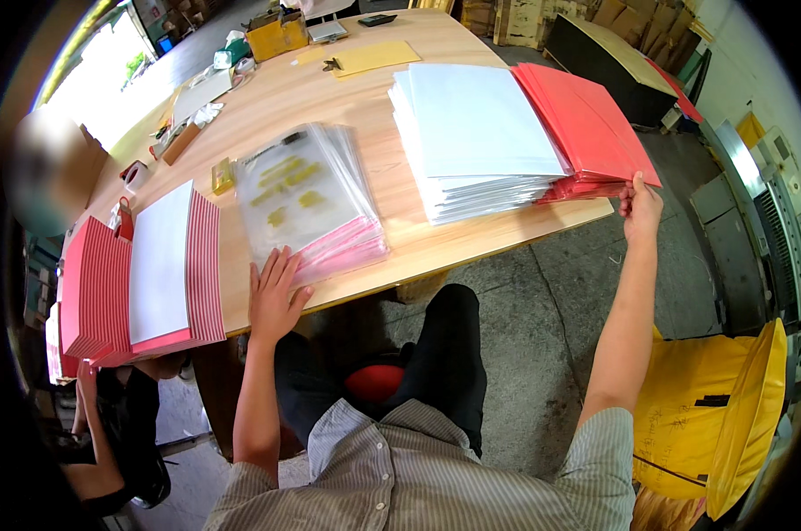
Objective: The person sits at a table and repeatedly inserts white and red sheets of paper into clear plastic sleeves. They handle the items one at a time, sliding the paper into the sleeve and stacking the finished units on the table.
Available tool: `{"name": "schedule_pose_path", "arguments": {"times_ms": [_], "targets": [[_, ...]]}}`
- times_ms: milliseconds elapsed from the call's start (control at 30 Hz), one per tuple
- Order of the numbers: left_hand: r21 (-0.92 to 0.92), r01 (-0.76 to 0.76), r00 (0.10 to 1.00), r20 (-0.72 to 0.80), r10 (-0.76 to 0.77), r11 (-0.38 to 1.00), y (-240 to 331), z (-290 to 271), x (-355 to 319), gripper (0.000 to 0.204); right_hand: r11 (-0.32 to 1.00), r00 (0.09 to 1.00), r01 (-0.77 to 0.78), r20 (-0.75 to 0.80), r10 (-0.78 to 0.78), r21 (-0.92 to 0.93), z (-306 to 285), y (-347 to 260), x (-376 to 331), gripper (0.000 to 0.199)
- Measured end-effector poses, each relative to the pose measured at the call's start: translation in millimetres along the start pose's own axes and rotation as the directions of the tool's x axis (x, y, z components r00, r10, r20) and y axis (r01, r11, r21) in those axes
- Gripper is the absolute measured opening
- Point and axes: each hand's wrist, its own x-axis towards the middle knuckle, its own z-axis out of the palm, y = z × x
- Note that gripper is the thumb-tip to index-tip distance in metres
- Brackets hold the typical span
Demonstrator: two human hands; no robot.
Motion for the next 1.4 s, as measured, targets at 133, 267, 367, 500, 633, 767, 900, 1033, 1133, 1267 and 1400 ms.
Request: {"name": "schedule_pose_path", "arguments": {"times_ms": [133,267,367,500,633,767,900,1033,1133,1267,1400], "targets": [[0.0,0.009,1.0,-0.006,-0.009,1.0,-2.5,5.7,3.0,0.062,0.996,1.0,-0.003,0.003,0.003,-0.092,-15.3,3.4,13.4,0.034],[-0.024,0.005,0.999,-0.046,-0.006,1.0,-0.2,3.4,3.4,0.06,0.992,1.0,0.012,-0.013,-0.013,-0.125,-21.4,0.7,6.4,0.039],[-0.035,0.013,0.995,-0.094,-0.016,0.999,-1.5,6.7,-1.4,0.057,0.963,0.953,0.237,-0.161,-0.256,-0.126,7.1,0.3,-38.1,0.041],[-0.071,0.003,0.989,-0.15,-0.014,0.997,-0.7,4.8,-0.7,0.049,0.827,0.82,0.54,-0.123,-0.559,-0.154,53.7,19.9,-152.5,0.044],[-0.082,0.004,0.989,-0.148,-0.016,0.997,-4.2,5.8,-3.9,0.047,0.56,0.535,0.827,0.248,-0.808,0.041,100.6,84.5,-244.4,0.029],[-0.117,-0.01,0.983,-0.183,-0.012,0.993,-6.7,3.5,-6.6,0.046,0.503,0.344,0.853,0.576,-0.742,0.138,160.4,91.8,-301.8,0.008],[-0.268,0.058,0.92,-0.359,-0.155,0.962,-14.6,7.0,1.2,0.056,0.593,0.4,0.802,0.68,-0.614,0.063,206.3,100.2,-299.7,0.021],[-0.346,0.331,0.873,-0.241,-0.424,0.878,-35.8,29.7,24.2,0.067,0.628,0.529,0.755,0.741,-0.413,-0.188,275.1,117.6,-272.3,0.049],[-0.311,0.352,0.882,-0.205,-0.424,0.883,-34.0,33.4,40.2,0.069,0.557,0.593,0.744,0.748,-0.298,-0.369,308.9,144.4,-249.3,0.062],[-0.323,0.306,0.908,-0.185,-0.376,0.896,-30.4,33.2,39.2,0.067,0.554,0.576,0.759,0.75,-0.326,-0.343,311.8,141.3,-259.3,0.062],[-0.349,0.245,0.931,-0.176,-0.32,0.904,-29.1,29.4,37.0,0.066,0.677,0.613,0.672,0.738,-0.282,-0.299,296.9,131.8,-265.8,0.056]]}}
